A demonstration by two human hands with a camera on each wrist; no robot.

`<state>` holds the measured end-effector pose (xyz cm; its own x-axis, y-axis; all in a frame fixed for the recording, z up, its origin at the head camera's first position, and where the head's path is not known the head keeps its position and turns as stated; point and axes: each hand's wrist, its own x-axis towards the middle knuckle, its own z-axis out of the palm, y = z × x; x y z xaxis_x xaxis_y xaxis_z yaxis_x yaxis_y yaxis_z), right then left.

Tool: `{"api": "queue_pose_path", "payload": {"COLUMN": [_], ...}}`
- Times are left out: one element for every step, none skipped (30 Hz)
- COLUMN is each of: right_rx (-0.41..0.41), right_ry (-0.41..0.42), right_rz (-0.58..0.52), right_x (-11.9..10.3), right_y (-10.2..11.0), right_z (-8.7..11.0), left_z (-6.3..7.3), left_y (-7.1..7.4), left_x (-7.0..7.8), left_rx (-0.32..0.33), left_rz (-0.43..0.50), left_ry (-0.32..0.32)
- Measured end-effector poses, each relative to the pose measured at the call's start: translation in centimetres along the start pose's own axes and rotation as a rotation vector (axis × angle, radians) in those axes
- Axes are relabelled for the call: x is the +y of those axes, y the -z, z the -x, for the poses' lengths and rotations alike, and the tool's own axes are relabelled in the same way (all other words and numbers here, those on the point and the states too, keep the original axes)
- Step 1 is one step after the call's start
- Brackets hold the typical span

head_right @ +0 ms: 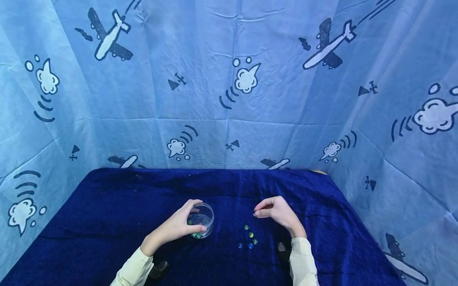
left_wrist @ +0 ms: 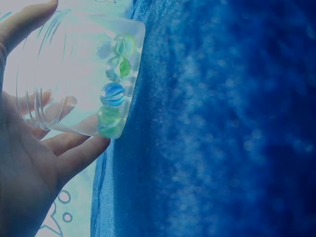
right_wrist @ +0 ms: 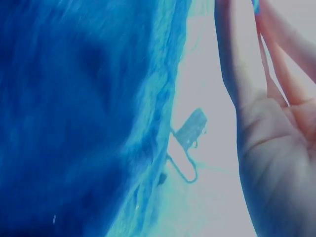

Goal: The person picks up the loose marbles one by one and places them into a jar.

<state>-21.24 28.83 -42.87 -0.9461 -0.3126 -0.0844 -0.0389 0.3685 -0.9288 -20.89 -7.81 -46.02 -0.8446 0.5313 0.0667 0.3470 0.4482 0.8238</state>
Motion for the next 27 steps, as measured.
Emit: {"api": "queue_pose_path", "payload": {"right_rx": [0.011,0.022,0.035,0.048,0.062,0.079,0.096,0.112,0.123,0.132,0.136,0.137,0.133,0.124,0.113,0.102,0.091,0.081,0.074,0.068,0.065,0.064,0.064,0.066,0.068,0.071,0.078], "right_ry": [0.006,0.013,0.019,0.024,0.03,0.036,0.042,0.047,0.053,0.061,0.072,0.086,0.102,0.117,0.135,0.152,0.168,0.183,0.192,0.201,0.208,0.215,0.22,0.223,0.224,0.227,0.228], "right_rz": [0.013,0.025,0.038,0.052,0.065,0.078,0.091,0.097,0.098,0.093,0.086,0.081,0.075,0.064,0.056,0.051,0.046,0.044,0.039,0.031,0.024,0.021,0.014,0.013,0.007,0.006,0.007], "right_x": [-0.2,-0.3,-0.5,-0.8,-1.0,-1.2,-1.5,-1.8,-2.0,-2.3,-2.5,-2.7,-2.9,-3.1,-3.2,-3.4,-3.5,-3.6,-3.7,-3.8,-3.9,-3.9,-4.0,-4.0,-4.1,-4.1,-4.2], "right_y": [-0.2,-0.5,-0.7,-1.1,-1.4,-1.8,-2.3,-2.7,-3.2,-3.7,-4.2,-4.8,-5.4,-6.0,-6.6,-7.2,-7.7,-8.2,-8.6,-9.0,-9.4,-9.7,-9.9,-10.2,-10.4,-10.6,-10.8], "right_z": [-0.1,-0.3,-0.4,-0.6,-0.8,-0.9,-1.1,-1.3,-1.4,-1.6,-1.7,-1.9,-2.0,-2.1,-2.3,-2.4,-2.5,-2.5,-2.6,-2.7,-2.7,-2.8,-2.8,-2.8,-2.8,-2.8,-2.8], "left_z": [0.0,0.0,0.0,0.0,0.0,0.0,0.0,0.0,0.0,-0.1,-0.1,-0.1,-0.1,-0.1,-0.1,-0.1,-0.1,0.0,0.0,0.0,0.0,0.1,0.1,0.1,0.2,0.2,0.2], "left_y": [0.0,0.0,0.0,0.0,0.0,0.0,-0.1,-0.1,-0.1,-0.1,-0.1,-0.2,-0.2,-0.2,-0.2,-0.2,-0.2,-0.2,-0.2,-0.2,-0.2,-0.2,-0.2,-0.2,-0.2,-0.2,-0.2], "left_x": [0.0,0.0,0.0,0.0,0.0,0.0,0.0,0.0,0.0,0.0,0.0,0.0,0.0,-0.1,-0.1,-0.1,-0.1,-0.1,-0.1,-0.1,-0.2,-0.2,-0.2,-0.2,-0.2,-0.3,-0.3], "left_rx": [0.0,0.002,0.003,0.005,0.005,0.008,0.009,0.011,0.012,0.013,0.014,0.016,0.016,0.017,0.017,0.017,0.018,0.02,0.022,0.025,0.026,0.028,0.03,0.03,0.029,0.028,0.026], "left_rz": [0.0,0.0,-0.002,-0.003,-0.006,-0.008,-0.011,-0.014,-0.018,-0.019,-0.023,-0.024,-0.026,-0.026,-0.028,-0.027,-0.026,-0.024,-0.022,-0.02,-0.019,-0.014,-0.012,-0.01,-0.006,-0.004,-0.003], "left_ry": [0.0,-0.001,-0.001,-0.001,-0.002,-0.006,-0.007,-0.012,-0.013,-0.014,-0.016,-0.018,-0.017,-0.019,-0.018,-0.019,-0.022,-0.028,-0.03,-0.035,-0.039,-0.043,-0.047,-0.051,-0.049,-0.051,-0.051]}}
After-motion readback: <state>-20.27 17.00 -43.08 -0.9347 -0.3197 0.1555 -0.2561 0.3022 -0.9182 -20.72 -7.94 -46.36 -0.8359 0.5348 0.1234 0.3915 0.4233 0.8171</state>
